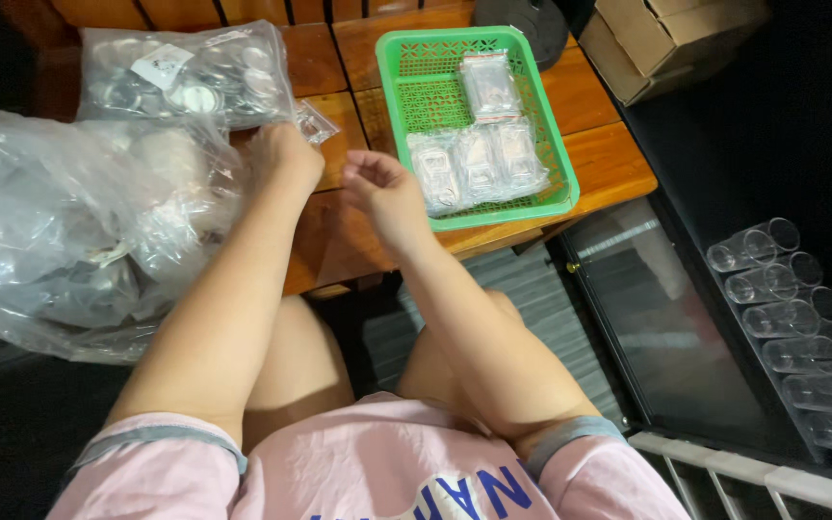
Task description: The person sits on the floor and unpacks small plastic containers from a large plastic bag. They place the containers into a green basket, arranging them neatly. The person then moves the basket to a nearby shelf.
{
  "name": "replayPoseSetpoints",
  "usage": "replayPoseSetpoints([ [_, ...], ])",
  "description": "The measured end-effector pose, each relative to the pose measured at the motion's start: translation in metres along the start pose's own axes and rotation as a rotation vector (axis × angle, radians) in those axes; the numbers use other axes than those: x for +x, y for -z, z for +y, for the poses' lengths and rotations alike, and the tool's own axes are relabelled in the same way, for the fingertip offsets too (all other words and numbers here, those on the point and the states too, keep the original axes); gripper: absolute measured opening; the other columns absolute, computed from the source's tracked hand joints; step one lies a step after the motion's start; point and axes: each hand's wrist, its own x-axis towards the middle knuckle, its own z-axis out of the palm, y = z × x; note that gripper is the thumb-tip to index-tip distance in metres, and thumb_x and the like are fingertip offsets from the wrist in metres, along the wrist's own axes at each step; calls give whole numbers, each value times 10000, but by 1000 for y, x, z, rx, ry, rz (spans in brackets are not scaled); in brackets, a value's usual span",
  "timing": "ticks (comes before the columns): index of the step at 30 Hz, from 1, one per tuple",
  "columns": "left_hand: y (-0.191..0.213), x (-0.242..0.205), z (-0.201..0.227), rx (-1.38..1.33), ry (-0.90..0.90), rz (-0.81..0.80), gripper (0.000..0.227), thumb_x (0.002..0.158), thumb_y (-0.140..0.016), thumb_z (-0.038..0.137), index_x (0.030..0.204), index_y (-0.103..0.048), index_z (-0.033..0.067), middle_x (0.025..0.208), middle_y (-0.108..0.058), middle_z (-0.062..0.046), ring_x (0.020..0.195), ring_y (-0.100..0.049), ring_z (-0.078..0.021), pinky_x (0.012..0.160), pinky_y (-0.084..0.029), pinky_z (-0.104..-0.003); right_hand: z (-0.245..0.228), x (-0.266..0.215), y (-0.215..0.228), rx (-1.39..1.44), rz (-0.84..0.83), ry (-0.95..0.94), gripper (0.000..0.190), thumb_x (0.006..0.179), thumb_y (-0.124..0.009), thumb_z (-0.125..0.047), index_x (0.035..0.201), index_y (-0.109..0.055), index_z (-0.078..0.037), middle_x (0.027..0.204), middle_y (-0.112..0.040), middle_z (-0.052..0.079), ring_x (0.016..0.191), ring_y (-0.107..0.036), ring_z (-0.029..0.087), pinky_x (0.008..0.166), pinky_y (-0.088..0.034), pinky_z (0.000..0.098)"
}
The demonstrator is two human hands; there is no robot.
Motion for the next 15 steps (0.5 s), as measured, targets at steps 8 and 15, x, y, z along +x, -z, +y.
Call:
replayPoseSetpoints([
  [8, -8, -3, -17, -2, -15, 24, 394, 966, -539, 99, 1314, -585, -78, 1392, -536, -265, 1371, -469, -441, 1151, -403, -529, 41, 16, -20, 17, 27, -237, 545, 959, -699, -10, 1452, -498, 102, 1422, -517, 324, 1321, -563, 388, 1053, -544, 507],
  [15, -47, 23, -29, -29, -46, -52, 512, 987, -684, 195, 1403, -486, -29, 1519, -449, -256, 1489, -337, -445, 1199, -302, -656, 50, 17, -23, -80, 40, -187, 591, 954, -712, -36, 1469, -469, 123, 1419, -521, 361, 1315, -567, 439, 1010, -565, 497],
])
